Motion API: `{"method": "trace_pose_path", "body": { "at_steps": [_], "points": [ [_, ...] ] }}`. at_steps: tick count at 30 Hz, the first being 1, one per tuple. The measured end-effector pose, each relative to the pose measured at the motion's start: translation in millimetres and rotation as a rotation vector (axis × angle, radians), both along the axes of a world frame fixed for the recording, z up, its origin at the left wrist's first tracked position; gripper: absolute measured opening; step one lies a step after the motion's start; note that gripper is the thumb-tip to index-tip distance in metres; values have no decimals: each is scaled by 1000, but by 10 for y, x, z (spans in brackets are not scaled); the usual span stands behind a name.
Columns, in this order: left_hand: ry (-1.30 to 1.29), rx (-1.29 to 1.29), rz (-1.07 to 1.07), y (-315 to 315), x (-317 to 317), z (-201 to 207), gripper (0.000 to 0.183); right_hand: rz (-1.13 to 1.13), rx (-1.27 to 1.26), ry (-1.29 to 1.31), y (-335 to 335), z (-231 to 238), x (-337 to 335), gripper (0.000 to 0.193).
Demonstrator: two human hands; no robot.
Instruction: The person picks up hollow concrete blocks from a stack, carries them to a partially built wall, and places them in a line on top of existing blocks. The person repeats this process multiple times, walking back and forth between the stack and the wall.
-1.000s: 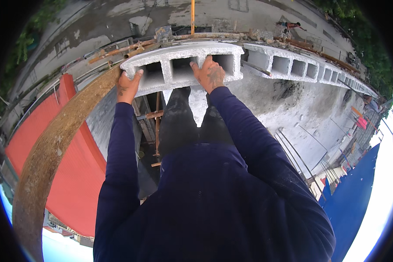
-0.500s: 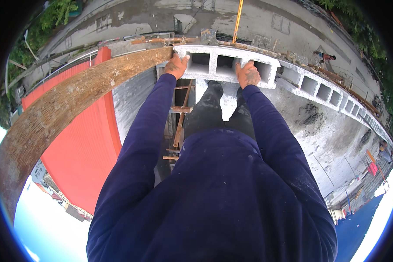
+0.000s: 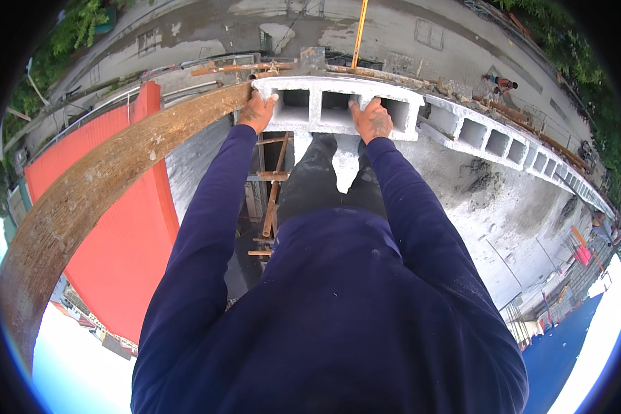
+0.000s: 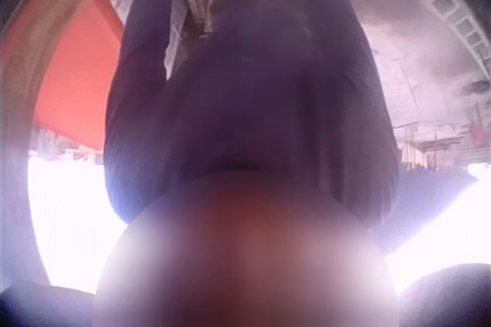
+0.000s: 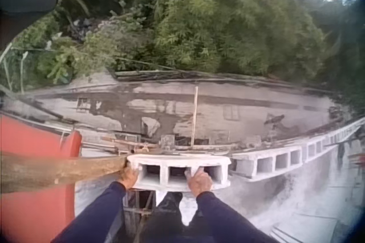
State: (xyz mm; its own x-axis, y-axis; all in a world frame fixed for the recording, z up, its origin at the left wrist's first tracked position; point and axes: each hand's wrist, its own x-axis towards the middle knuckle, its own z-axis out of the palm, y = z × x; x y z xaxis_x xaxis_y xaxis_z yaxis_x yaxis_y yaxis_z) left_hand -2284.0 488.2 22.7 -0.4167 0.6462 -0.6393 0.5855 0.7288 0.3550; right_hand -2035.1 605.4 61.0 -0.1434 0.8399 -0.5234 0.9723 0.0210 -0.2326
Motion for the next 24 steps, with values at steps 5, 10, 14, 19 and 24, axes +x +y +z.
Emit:
{"method": "trace_pose_path", "body": {
  "at_steps": [5,10,14,19,24],
  "points": [
    [22,17,-29,-13,-10,51,67,-97,310,150,187,559,169,45],
    [-29,-57,-19,2,-7,149,77,-200,115,1415,472,982,11,31],
    [-40,-33,9,0,-8,227,72,83,253,1603,561,722,-256,30],
    [-64,22,-1,-58,-24,180,68,-13,95,1178,491,149,-450,30],
    [-51,49,26,-41,-44,70,71,-82,97,1005,141,562,184,33]
  ]
}}
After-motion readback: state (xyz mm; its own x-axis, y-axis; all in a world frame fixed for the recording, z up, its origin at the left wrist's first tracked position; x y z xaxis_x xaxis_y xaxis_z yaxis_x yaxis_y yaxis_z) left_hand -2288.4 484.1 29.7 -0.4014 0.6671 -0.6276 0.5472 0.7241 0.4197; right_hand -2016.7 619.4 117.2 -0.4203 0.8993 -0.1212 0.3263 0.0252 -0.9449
